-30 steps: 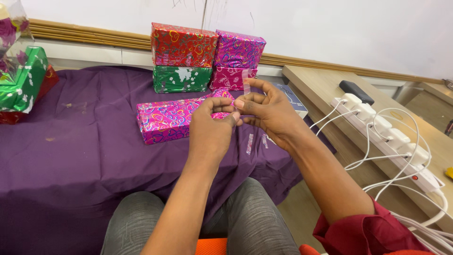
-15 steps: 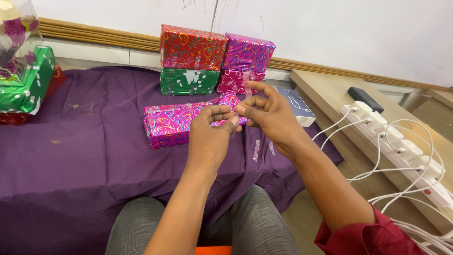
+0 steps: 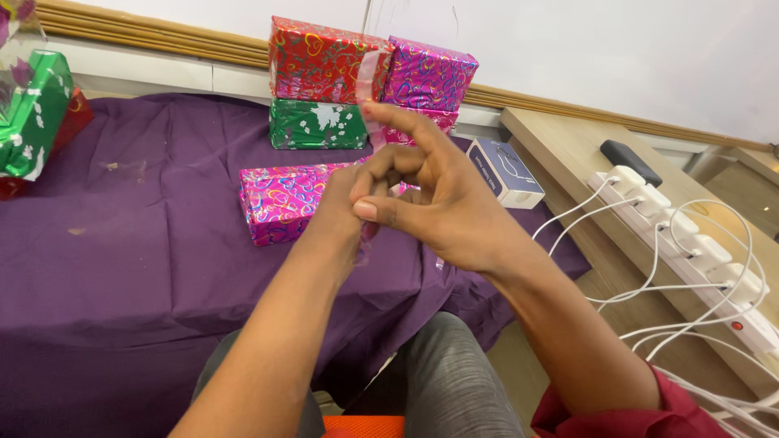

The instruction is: The person tapes a pink heart-patterned gift box on a purple-covered table, then picks up a red heart-patterned box and smooths its surface. The person uses clear tape to secure the wrapping paper on the edges and corners of the boxes.

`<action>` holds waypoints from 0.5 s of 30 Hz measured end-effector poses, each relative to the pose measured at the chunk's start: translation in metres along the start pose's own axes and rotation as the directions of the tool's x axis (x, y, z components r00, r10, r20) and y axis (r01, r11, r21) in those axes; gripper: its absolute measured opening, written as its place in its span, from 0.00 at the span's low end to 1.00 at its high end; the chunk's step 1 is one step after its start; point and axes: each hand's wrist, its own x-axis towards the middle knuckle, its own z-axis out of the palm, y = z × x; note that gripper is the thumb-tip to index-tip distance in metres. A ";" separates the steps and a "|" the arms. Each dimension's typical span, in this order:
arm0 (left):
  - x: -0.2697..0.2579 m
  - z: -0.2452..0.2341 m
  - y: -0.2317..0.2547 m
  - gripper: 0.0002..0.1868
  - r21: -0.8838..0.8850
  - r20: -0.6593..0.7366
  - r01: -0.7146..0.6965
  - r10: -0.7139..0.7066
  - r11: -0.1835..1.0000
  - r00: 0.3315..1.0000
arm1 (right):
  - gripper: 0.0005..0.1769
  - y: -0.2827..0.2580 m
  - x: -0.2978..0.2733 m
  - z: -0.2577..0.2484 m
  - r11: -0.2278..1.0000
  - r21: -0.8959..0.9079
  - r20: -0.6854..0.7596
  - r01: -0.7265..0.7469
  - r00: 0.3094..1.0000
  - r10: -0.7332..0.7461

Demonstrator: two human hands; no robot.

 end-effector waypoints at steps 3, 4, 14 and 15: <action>0.006 0.000 -0.012 0.13 -0.066 0.048 0.074 -0.071 0.995 0.996 | 0.46 0.000 0.001 0.002 0.989 -0.145 -0.005 0.023 1.000 -0.024; 0.008 0.000 -0.016 0.14 -0.036 0.028 0.127 -0.126 0.991 0.992 | 0.47 0.000 -0.001 0.000 0.972 -0.231 0.000 0.033 0.999 -0.034; -0.007 0.022 -0.025 0.12 0.774 0.170 -0.153 0.030 0.615 0.985 | 0.56 0.021 -0.015 -0.043 0.978 -0.044 0.055 -0.205 0.977 0.207; 0.000 0.029 -0.021 0.12 0.783 0.098 -0.100 0.038 0.614 0.994 | 0.50 0.026 -0.018 -0.048 0.972 0.126 -0.059 -0.197 0.977 0.205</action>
